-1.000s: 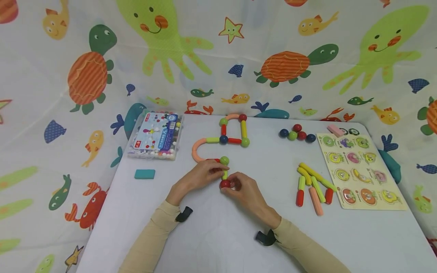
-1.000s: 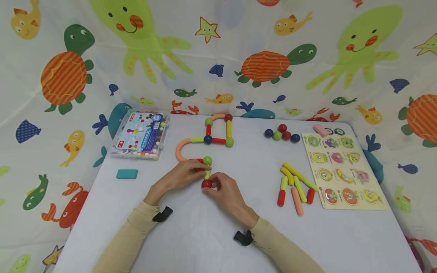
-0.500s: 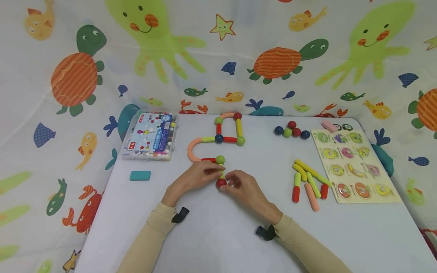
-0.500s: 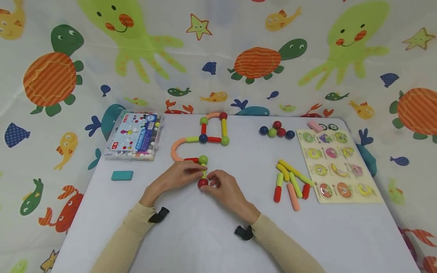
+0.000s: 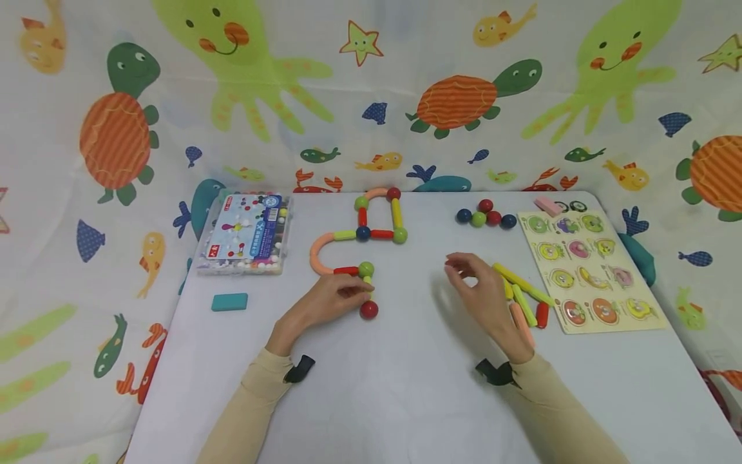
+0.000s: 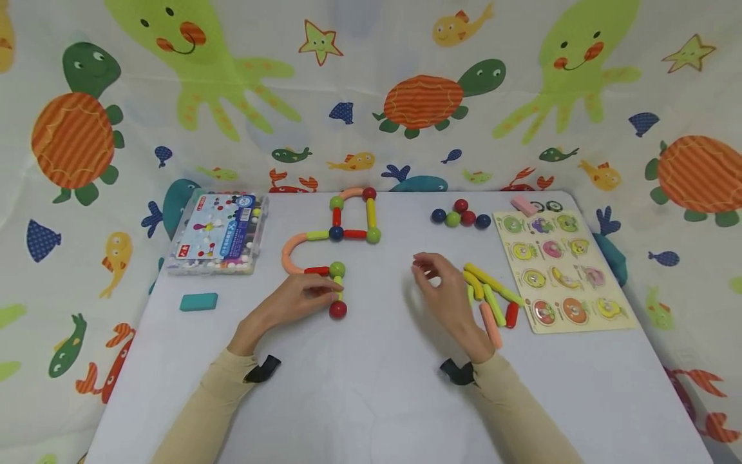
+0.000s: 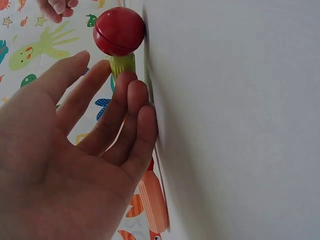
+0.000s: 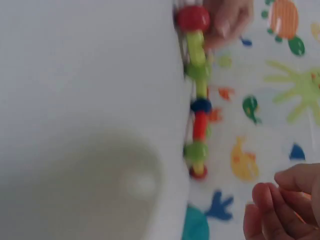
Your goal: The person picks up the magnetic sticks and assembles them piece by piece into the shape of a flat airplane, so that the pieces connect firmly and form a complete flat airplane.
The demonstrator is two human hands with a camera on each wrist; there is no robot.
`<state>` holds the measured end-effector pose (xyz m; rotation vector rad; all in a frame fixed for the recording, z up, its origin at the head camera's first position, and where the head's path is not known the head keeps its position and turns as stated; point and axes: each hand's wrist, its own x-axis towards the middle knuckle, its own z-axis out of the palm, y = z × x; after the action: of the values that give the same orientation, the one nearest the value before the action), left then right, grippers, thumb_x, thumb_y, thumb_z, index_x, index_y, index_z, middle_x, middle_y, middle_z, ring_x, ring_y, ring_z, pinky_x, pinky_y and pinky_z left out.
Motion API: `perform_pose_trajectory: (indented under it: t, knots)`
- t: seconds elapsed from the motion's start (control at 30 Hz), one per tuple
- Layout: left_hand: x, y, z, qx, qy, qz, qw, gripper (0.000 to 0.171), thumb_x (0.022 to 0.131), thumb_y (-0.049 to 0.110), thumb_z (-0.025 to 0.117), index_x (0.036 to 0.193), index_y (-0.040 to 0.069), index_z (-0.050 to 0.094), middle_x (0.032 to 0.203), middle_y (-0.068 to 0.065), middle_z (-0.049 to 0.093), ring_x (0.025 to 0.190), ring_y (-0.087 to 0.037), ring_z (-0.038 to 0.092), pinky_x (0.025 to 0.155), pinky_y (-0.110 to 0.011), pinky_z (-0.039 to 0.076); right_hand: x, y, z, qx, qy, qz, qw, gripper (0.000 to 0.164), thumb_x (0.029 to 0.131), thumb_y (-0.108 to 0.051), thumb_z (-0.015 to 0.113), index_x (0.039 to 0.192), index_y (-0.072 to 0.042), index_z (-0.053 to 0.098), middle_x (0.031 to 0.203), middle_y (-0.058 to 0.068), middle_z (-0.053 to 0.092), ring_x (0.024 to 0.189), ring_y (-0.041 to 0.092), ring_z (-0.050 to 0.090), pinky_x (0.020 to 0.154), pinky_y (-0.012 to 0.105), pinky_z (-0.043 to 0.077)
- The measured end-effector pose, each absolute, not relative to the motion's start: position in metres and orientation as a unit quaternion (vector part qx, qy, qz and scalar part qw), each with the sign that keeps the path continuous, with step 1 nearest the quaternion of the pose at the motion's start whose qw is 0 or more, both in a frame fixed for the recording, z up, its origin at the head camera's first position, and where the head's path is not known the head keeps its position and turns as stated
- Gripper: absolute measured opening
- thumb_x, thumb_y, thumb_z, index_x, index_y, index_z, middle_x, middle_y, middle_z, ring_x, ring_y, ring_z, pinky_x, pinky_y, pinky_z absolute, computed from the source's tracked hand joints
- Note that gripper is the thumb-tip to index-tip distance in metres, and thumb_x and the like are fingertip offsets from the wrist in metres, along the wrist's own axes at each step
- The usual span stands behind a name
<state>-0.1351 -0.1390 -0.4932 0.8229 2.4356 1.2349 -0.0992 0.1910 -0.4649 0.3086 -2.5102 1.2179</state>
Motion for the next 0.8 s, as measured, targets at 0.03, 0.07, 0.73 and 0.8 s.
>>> perform_pose_trajectory:
  t: [0.03,0.07,0.73,0.8]
  knots:
    - [-0.135,-0.139,-0.493,0.286,0.845,0.429,0.144,0.023,0.096,0.023,0.071,0.119,0.020,0.075,0.101,0.010,0.070,0.092,-0.009,0.062,0.086,-0.026,0.055,-0.101,0.201,-0.462,0.094,-0.883,0.423,0.179,0.026,0.097,-0.013,0.069,0.122,-0.006,0.068,0.110,0.005,0.073,0.092,0.007,0.063,0.080,0.019,0.053]
    - [-0.135,-0.139,-0.493,0.287,0.844,0.429,0.143,0.023,0.096,0.023,0.071,0.118,0.020,0.075,0.101,0.010,0.070,0.091,-0.009,0.063,0.085,-0.026,0.055,-0.103,0.211,-0.459,0.079,-0.884,0.418,0.194,0.026,0.097,-0.013,0.069,0.122,-0.006,0.068,0.110,0.006,0.073,0.092,0.006,0.063,0.080,0.017,0.052]
    - [-0.132,-0.142,-0.496,0.294,0.831,0.446,0.155,0.024,0.095,0.026,0.073,0.118,0.019,0.075,0.102,0.011,0.072,0.090,-0.009,0.063,0.084,-0.025,0.055,-0.093,0.287,-0.485,-0.056,-0.952,0.298,0.050,0.023,0.098,-0.014,0.067,0.118,-0.003,0.068,0.107,0.017,0.071,0.091,0.027,0.063,0.065,0.018,0.049]
    - [-0.132,-0.142,-0.495,0.295,0.831,0.445,0.155,0.024,0.095,0.026,0.073,0.118,0.018,0.076,0.103,0.011,0.072,0.091,-0.009,0.063,0.084,-0.025,0.055,-0.096,0.286,-0.484,-0.059,-0.953,0.295,0.042,0.022,0.098,-0.013,0.067,0.117,-0.002,0.068,0.106,0.017,0.071,0.088,0.027,0.062,0.065,0.019,0.049]
